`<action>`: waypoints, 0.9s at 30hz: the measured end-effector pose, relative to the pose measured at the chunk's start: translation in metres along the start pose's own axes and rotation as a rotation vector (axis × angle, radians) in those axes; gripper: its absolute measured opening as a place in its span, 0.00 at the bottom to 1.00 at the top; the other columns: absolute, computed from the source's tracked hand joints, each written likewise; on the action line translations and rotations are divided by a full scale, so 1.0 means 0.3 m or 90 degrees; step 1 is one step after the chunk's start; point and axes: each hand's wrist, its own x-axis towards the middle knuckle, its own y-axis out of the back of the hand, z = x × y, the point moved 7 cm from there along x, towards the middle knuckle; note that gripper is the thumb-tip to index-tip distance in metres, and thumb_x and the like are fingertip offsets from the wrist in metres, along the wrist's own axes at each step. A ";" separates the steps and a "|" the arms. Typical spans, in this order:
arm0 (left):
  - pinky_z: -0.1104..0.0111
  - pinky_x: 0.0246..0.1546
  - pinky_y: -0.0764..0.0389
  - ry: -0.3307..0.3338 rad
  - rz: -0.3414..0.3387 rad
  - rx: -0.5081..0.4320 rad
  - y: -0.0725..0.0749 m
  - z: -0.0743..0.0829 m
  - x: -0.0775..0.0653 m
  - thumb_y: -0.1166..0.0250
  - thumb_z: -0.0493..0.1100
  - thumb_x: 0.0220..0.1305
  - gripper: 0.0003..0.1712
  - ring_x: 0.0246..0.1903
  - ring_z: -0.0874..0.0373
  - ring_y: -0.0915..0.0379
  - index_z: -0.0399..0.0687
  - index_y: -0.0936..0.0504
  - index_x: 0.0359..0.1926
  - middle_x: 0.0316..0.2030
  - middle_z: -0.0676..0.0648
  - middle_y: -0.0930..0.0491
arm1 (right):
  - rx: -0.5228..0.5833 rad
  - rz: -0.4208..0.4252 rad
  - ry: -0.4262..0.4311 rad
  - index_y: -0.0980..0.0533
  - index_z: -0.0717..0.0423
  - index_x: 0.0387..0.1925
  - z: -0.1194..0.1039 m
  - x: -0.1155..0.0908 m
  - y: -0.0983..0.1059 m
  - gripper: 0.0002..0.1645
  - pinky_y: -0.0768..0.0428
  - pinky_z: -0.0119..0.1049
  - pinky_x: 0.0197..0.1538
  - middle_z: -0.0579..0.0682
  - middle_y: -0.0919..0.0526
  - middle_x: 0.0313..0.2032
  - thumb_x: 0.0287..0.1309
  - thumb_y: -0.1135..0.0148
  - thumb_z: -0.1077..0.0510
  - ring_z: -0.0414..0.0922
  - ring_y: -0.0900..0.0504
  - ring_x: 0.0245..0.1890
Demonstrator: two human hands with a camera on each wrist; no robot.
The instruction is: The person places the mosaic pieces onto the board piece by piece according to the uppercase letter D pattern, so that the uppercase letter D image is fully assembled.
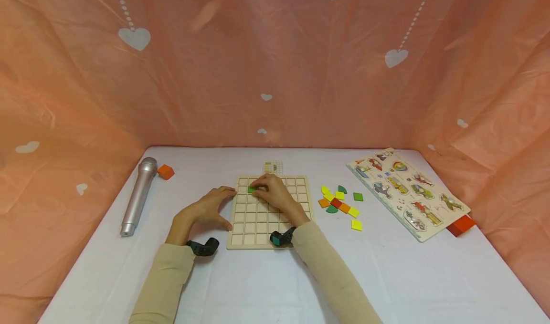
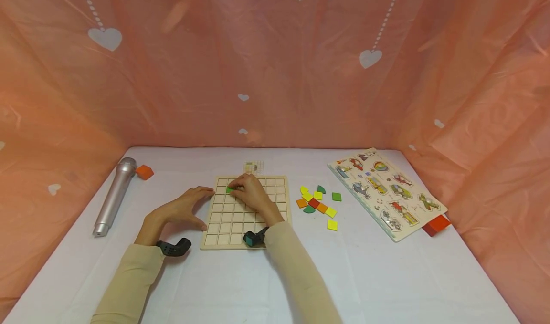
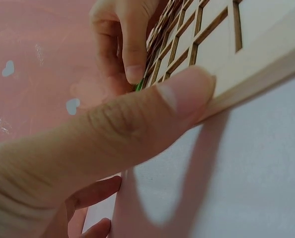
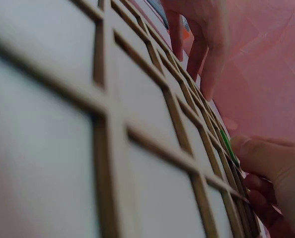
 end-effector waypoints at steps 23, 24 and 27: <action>0.48 0.64 0.42 0.028 -0.001 0.007 -0.002 -0.009 0.002 0.21 0.51 0.34 0.57 0.64 0.39 0.46 0.34 0.37 0.64 0.65 0.36 0.40 | -0.014 0.064 0.026 0.22 0.62 0.48 0.081 -0.242 0.450 0.19 0.21 0.51 0.45 0.62 0.20 0.43 0.53 0.34 0.63 0.55 0.21 0.41; 0.48 0.64 0.42 0.028 -0.003 0.003 -0.002 -0.008 0.001 0.21 0.52 0.34 0.57 0.64 0.39 0.47 0.34 0.37 0.64 0.65 0.36 0.40 | -0.025 0.070 0.015 0.22 0.62 0.48 0.093 -0.263 0.472 0.19 0.21 0.51 0.46 0.61 0.20 0.44 0.53 0.34 0.63 0.55 0.21 0.41; 0.47 0.64 0.43 0.027 -0.006 -0.001 -0.002 -0.007 0.000 0.21 0.52 0.34 0.57 0.64 0.38 0.47 0.34 0.37 0.64 0.65 0.35 0.41 | -0.054 0.086 -0.020 0.22 0.61 0.49 0.129 -0.324 0.533 0.20 0.22 0.52 0.47 0.60 0.20 0.45 0.53 0.34 0.63 0.54 0.21 0.42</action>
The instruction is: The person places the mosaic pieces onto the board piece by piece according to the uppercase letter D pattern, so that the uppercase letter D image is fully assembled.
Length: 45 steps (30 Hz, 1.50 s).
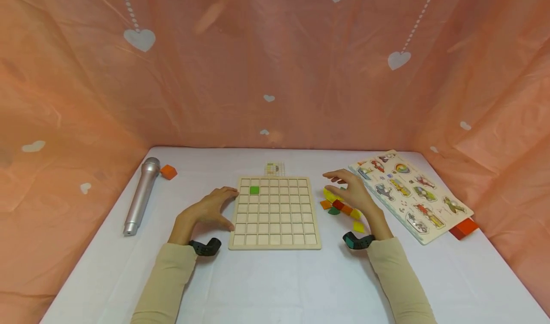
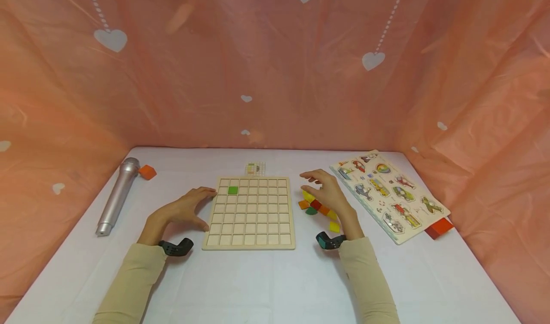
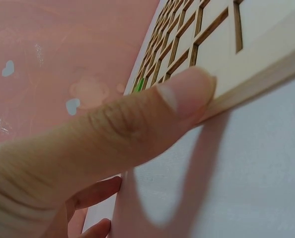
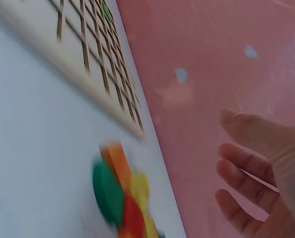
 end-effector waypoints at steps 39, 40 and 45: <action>0.46 0.62 0.41 -0.017 0.008 0.032 0.000 0.001 0.005 0.21 0.53 0.35 0.56 0.63 0.37 0.45 0.33 0.36 0.63 0.64 0.35 0.39 | -0.106 -0.070 -0.187 0.20 0.62 0.42 0.253 -0.185 0.132 0.14 0.23 0.32 0.42 0.56 0.18 0.39 0.51 0.34 0.65 0.49 0.23 0.40; 0.46 0.62 0.40 -0.017 0.007 0.031 0.000 0.002 0.004 0.21 0.52 0.35 0.56 0.62 0.37 0.44 0.33 0.36 0.63 0.64 0.35 0.39 | -0.099 -0.065 -0.187 0.19 0.62 0.42 0.251 -0.182 0.130 0.14 0.23 0.31 0.42 0.56 0.18 0.39 0.51 0.34 0.64 0.49 0.23 0.39; 0.46 0.62 0.40 -0.013 0.003 0.030 0.000 0.004 0.001 0.21 0.52 0.35 0.56 0.63 0.37 0.45 0.33 0.36 0.64 0.64 0.35 0.39 | -0.058 -0.025 -0.157 0.20 0.64 0.42 0.203 -0.138 0.107 0.13 0.21 0.37 0.45 0.58 0.18 0.41 0.52 0.35 0.64 0.51 0.22 0.40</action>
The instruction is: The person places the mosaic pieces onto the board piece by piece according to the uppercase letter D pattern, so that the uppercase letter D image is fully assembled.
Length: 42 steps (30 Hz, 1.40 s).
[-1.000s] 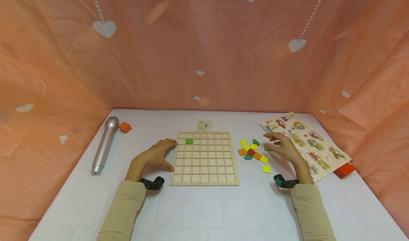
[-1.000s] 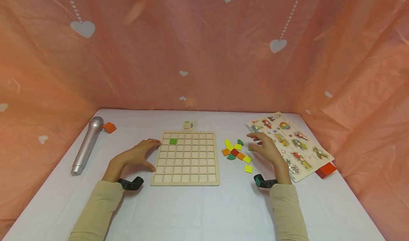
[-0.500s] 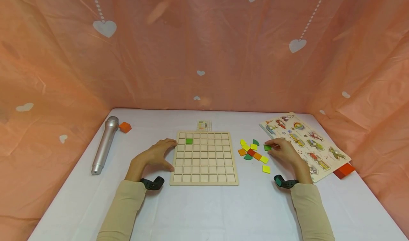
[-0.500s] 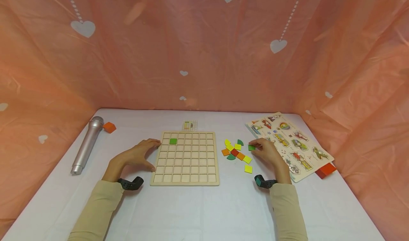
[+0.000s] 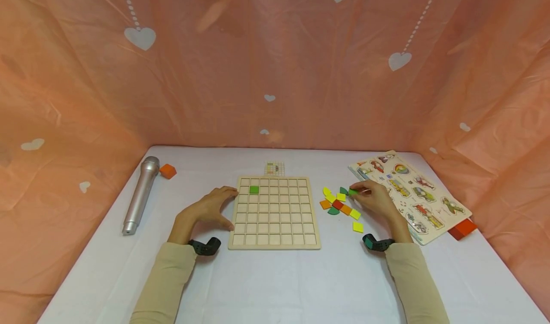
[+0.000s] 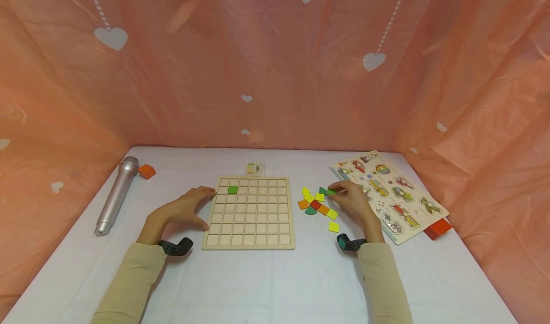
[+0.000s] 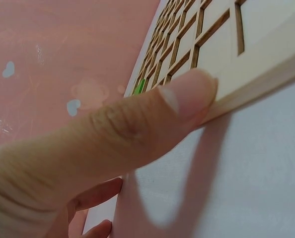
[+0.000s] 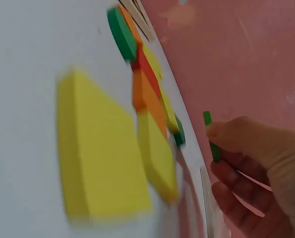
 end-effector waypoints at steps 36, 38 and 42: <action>0.46 0.62 0.41 0.001 -0.001 -0.013 0.004 0.003 -0.005 0.21 0.52 0.35 0.56 0.63 0.37 0.45 0.33 0.37 0.63 0.64 0.35 0.40 | 0.134 -0.095 0.109 0.18 0.57 0.38 -0.474 0.278 -0.548 0.09 0.21 0.30 0.45 0.50 0.19 0.39 0.53 0.34 0.63 0.44 0.20 0.41; 0.46 0.62 0.41 0.004 -0.004 -0.016 0.004 0.003 -0.004 0.21 0.53 0.35 0.56 0.63 0.37 0.46 0.33 0.37 0.64 0.64 0.35 0.40 | 0.119 -0.091 0.111 0.17 0.57 0.38 -0.476 0.281 -0.556 0.09 0.21 0.30 0.44 0.50 0.19 0.39 0.53 0.34 0.63 0.44 0.21 0.41; 0.46 0.63 0.41 0.009 -0.007 -0.022 0.003 0.003 -0.002 0.22 0.52 0.36 0.56 0.63 0.38 0.46 0.34 0.37 0.64 0.65 0.36 0.41 | 0.080 -0.085 0.119 0.17 0.55 0.37 -0.478 0.283 -0.561 0.08 0.23 0.32 0.43 0.48 0.17 0.38 0.53 0.33 0.62 0.44 0.23 0.41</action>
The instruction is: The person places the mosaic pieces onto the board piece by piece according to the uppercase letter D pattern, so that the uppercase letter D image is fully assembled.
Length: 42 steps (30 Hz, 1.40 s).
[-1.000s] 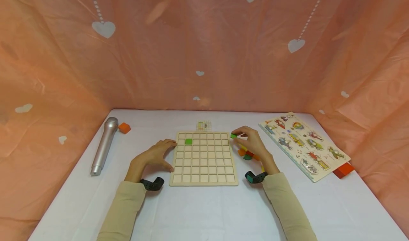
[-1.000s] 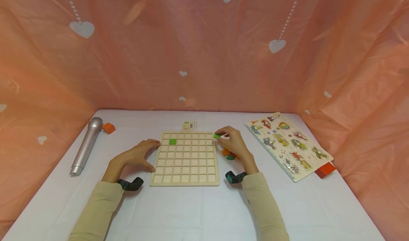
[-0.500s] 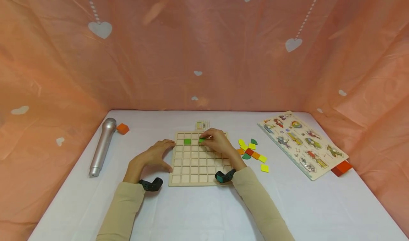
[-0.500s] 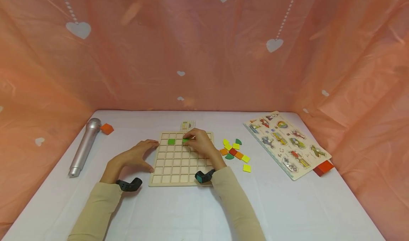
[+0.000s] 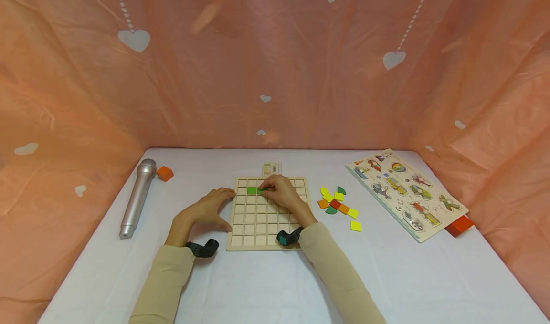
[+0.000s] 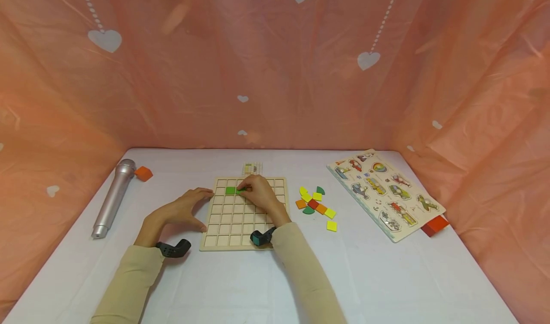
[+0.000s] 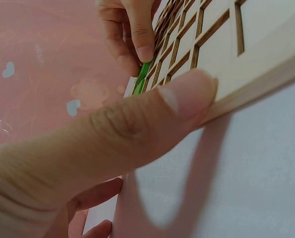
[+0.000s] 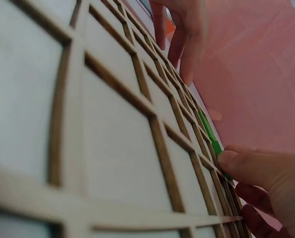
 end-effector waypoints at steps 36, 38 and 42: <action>0.46 0.62 0.41 -0.018 0.012 0.007 0.004 0.012 0.000 0.21 0.51 0.35 0.55 0.62 0.37 0.45 0.31 0.36 0.63 0.63 0.34 0.39 | -0.006 0.037 0.040 0.22 0.62 0.49 0.062 -0.120 0.250 0.16 0.21 0.49 0.46 0.58 0.22 0.45 0.57 0.38 0.63 0.55 0.23 0.44; 0.46 0.62 0.40 -0.019 0.012 0.007 0.004 0.010 0.001 0.21 0.51 0.35 0.56 0.62 0.37 0.45 0.31 0.37 0.63 0.63 0.34 0.39 | -0.021 0.052 0.029 0.21 0.62 0.47 0.087 -0.154 0.301 0.16 0.20 0.49 0.45 0.58 0.21 0.44 0.55 0.37 0.64 0.54 0.22 0.42; 0.46 0.62 0.40 -0.018 0.014 0.005 0.006 0.008 0.000 0.21 0.51 0.35 0.56 0.62 0.37 0.44 0.31 0.36 0.63 0.63 0.34 0.39 | -0.054 0.066 0.005 0.21 0.61 0.47 0.139 -0.225 0.388 0.16 0.20 0.49 0.45 0.58 0.20 0.43 0.54 0.36 0.64 0.53 0.22 0.41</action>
